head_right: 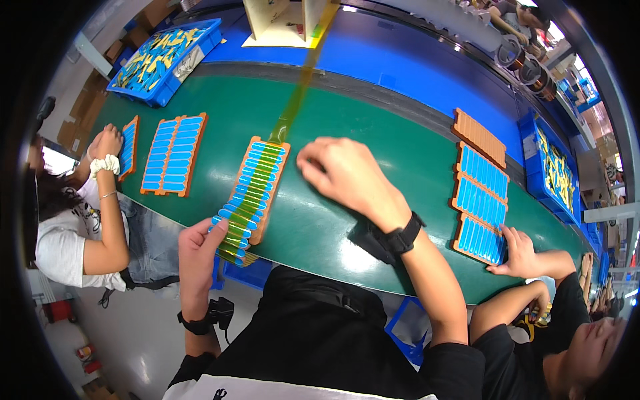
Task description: The recorder is applying yellow adhesive tape to small electronic components arranged on a board at an assembly line.
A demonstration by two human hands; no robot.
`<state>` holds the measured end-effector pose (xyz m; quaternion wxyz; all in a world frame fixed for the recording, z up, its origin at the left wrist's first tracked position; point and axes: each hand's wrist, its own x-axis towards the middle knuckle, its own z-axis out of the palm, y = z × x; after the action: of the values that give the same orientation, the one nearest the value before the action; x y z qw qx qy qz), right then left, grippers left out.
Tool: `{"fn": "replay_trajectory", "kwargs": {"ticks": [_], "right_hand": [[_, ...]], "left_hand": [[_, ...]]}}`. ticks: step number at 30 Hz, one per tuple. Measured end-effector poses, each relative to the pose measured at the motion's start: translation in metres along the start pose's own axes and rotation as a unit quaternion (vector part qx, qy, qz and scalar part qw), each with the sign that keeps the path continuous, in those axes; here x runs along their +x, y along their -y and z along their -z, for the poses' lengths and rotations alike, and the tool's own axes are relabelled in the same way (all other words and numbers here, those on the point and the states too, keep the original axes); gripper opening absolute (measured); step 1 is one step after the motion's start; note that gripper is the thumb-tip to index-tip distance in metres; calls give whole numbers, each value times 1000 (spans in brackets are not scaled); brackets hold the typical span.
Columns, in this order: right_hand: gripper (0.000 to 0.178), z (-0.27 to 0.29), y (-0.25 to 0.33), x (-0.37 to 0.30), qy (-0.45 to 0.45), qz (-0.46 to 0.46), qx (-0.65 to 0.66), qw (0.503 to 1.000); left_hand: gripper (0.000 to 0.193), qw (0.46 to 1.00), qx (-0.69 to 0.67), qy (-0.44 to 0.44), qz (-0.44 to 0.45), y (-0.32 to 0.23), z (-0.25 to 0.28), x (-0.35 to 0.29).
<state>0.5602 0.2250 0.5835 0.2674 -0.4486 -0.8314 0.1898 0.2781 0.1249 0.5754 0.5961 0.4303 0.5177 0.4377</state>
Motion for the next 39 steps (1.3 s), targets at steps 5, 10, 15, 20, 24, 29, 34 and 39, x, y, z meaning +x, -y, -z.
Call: {"fn": "replay_trajectory", "kwargs": {"ticks": [5,10,15,20,24,29,34,39], "right_hand": [[23,-6,31,-27,84,55,-17,995],[56,-50,71,-36,36,62,-147,986],[60,-75,76,-5,42,53,-222,973],[56,-101,37,57,-73,100,-252,960],[32,-107,-1,106,-116,91,-208,967],[28,-93,-1,79,-93,63,-94,989],[50,-47,-4,-2,47,44,-51,997],[54,-23,1,-76,51,1,0,999]], "left_hand": [[24,998,-41,8,-45,-22,2,17],[36,987,-78,0,-140,-43,8,9],[32,981,-61,23,-185,-26,31,-1],[24,980,-46,-5,-192,25,59,-11],[21,985,-16,20,-171,29,51,-13],[20,991,-9,66,-113,18,47,-8],[26,982,27,183,-50,21,62,26],[48,952,30,303,41,3,23,52]]}}
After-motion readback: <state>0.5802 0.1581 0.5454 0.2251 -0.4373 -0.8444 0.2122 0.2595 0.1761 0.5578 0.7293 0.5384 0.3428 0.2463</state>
